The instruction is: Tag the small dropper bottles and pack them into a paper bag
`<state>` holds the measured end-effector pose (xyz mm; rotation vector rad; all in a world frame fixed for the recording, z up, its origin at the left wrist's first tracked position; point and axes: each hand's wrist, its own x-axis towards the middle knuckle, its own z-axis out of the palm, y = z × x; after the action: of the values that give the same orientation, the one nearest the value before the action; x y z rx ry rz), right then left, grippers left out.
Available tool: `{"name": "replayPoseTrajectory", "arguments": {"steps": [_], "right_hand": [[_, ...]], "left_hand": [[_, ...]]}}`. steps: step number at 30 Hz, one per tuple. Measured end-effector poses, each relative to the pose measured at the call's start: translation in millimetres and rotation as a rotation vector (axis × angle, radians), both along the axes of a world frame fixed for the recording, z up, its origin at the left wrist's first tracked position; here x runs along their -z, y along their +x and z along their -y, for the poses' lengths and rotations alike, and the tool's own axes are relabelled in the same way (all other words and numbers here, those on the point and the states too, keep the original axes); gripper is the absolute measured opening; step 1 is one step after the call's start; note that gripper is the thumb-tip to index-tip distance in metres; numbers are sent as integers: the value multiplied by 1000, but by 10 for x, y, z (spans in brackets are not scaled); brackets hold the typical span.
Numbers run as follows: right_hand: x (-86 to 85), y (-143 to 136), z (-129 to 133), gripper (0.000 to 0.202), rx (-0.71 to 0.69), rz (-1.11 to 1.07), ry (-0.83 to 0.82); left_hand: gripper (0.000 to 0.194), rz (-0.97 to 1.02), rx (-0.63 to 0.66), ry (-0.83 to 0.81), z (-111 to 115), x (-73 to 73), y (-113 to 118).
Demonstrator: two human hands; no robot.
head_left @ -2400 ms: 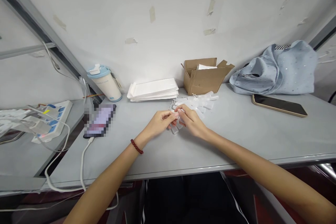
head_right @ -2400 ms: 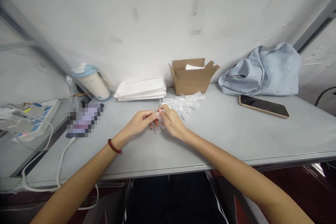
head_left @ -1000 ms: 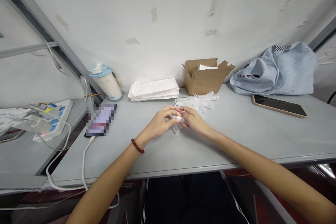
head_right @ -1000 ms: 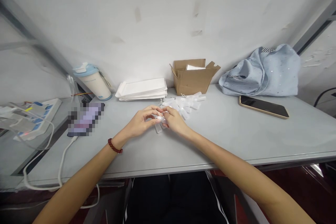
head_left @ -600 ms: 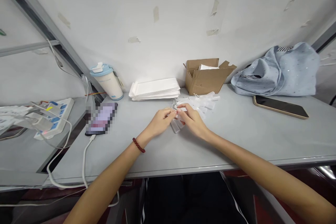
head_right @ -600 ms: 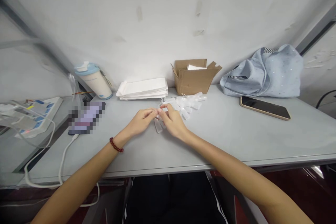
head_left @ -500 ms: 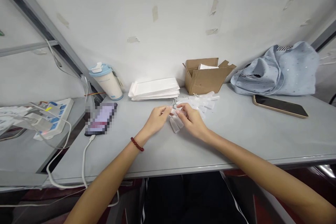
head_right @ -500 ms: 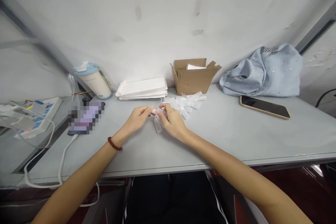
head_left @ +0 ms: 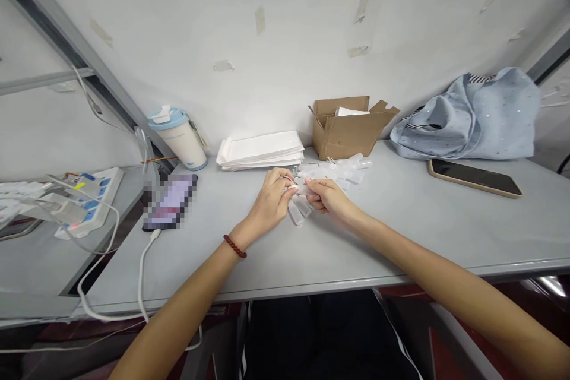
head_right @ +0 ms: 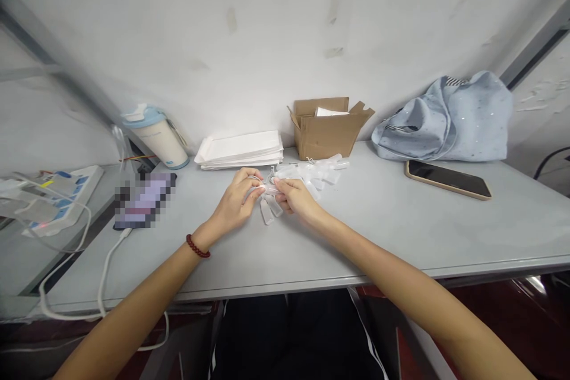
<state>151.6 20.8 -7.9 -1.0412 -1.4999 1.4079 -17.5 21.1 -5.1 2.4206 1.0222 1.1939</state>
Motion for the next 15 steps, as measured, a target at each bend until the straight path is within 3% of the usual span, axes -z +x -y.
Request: {"name": "replayPoseTrajectory", "arguments": {"steps": [4,10,15], "right_hand": [[6,-5,2,43,1,-8,-23],[34,-30,43,37,138,32,195],[13,-17,65,23,146,45,287]], "left_hand": [[12,-25,-20,14,-7,9,-16],[29,-36,-2,-316,-40,-51,-76],[40,-39,59,-383,-26,-70,-70]]}}
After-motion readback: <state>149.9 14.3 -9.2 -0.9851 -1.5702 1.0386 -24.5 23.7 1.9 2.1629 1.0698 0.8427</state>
